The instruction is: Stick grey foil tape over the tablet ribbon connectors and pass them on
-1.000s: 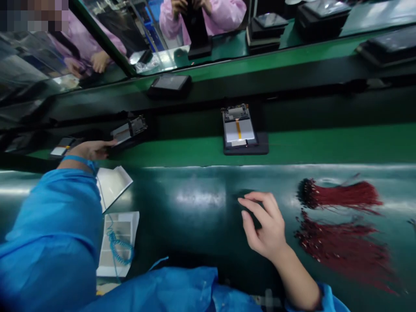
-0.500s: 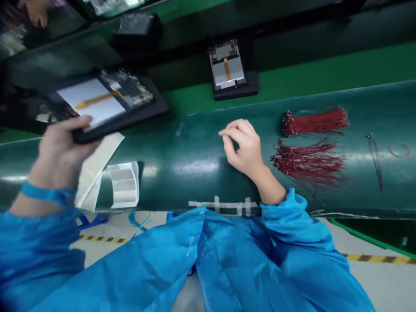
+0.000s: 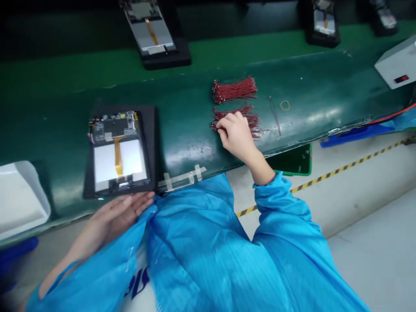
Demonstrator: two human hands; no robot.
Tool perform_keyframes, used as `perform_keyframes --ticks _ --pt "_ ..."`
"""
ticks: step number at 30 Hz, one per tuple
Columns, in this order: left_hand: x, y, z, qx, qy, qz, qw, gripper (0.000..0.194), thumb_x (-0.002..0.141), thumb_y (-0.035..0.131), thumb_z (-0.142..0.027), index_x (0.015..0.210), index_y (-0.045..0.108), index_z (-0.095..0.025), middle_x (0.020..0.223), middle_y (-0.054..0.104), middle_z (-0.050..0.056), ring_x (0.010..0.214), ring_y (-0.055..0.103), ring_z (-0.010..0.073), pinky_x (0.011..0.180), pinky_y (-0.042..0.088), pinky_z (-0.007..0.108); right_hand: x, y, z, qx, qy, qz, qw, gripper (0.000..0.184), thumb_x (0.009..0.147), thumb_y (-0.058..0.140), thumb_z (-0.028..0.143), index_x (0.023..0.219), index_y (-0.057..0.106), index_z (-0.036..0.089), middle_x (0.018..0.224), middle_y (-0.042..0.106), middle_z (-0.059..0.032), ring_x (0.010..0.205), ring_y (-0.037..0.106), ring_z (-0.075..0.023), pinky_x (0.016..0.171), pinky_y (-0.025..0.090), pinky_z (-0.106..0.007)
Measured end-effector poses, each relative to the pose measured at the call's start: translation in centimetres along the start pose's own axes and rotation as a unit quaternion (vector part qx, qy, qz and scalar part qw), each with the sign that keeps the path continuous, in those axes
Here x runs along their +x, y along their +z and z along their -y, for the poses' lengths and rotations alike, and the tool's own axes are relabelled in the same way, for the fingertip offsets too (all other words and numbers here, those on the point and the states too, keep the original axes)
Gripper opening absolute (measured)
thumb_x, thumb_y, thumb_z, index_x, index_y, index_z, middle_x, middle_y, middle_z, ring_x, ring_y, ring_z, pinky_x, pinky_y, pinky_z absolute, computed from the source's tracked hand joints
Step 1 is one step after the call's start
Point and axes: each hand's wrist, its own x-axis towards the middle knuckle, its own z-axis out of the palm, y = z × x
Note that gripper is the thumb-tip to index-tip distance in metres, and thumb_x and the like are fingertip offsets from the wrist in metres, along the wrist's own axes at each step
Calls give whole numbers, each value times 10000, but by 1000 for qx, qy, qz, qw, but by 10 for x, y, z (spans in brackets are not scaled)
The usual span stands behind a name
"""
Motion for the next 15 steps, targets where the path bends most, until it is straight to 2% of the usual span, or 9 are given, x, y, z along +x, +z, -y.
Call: perform_keyframes --ticks 2,4,5,7,9,12,15 --pt "0 -7 1 83 -50 89 991 343 764 837 -583 1067 851 -422 1349 746 53 1399 618 403 1247 478 586 -4 16 -2 -36 23 15 999 143 965 577 237 1021 704 202 1064 695 -121 1106 573 -352 957 492 -556" --pt "0 -14 -8 199 -33 152 968 436 795 785 -659 1149 840 -410 1393 724 58 1405 610 419 1245 467 611 -3 25 2 -65 30 27 997 157 970 588 249 1063 696 184 1116 685 -146 1137 557 -374 954 479 -553" --pt "0 -17 -16 254 -8 166 953 433 823 752 -682 1139 843 -400 1376 733 61 1382 627 419 1228 484 614 -1 27 4 -76 30 35 996 159 974 581 243 1066 693 177 1125 683 -157 1146 556 -382 958 471 -553" --pt "0 -16 -35 333 55 156 928 404 885 705 -674 1107 844 -368 1299 766 68 1273 696 392 1141 565 577 5 28 7 -80 26 45 995 168 991 542 218 1037 697 172 1105 692 -162 1153 565 -383 973 458 -554" --pt "3 -6 -53 354 126 121 919 363 919 705 -623 1102 827 -335 1221 791 61 1145 746 336 1026 629 484 11 27 5 -37 19 46 998 173 996 543 212 975 713 186 1043 713 -137 1105 595 -352 977 460 -528" --pt "14 22 -74 357 232 96 900 286 942 715 -535 1048 806 -286 1121 806 38 1042 757 259 934 622 361 16 24 2 93 22 14 995 133 965 621 218 878 721 215 931 725 -73 960 629 -269 932 489 -443" --pt "37 55 -83 379 308 94 868 195 953 698 -414 985 799 -250 1007 803 22 898 740 203 816 590 305 16 21 7 202 31 -29 979 96 940 651 216 852 688 221 858 695 -30 857 618 -212 828 487 -365"
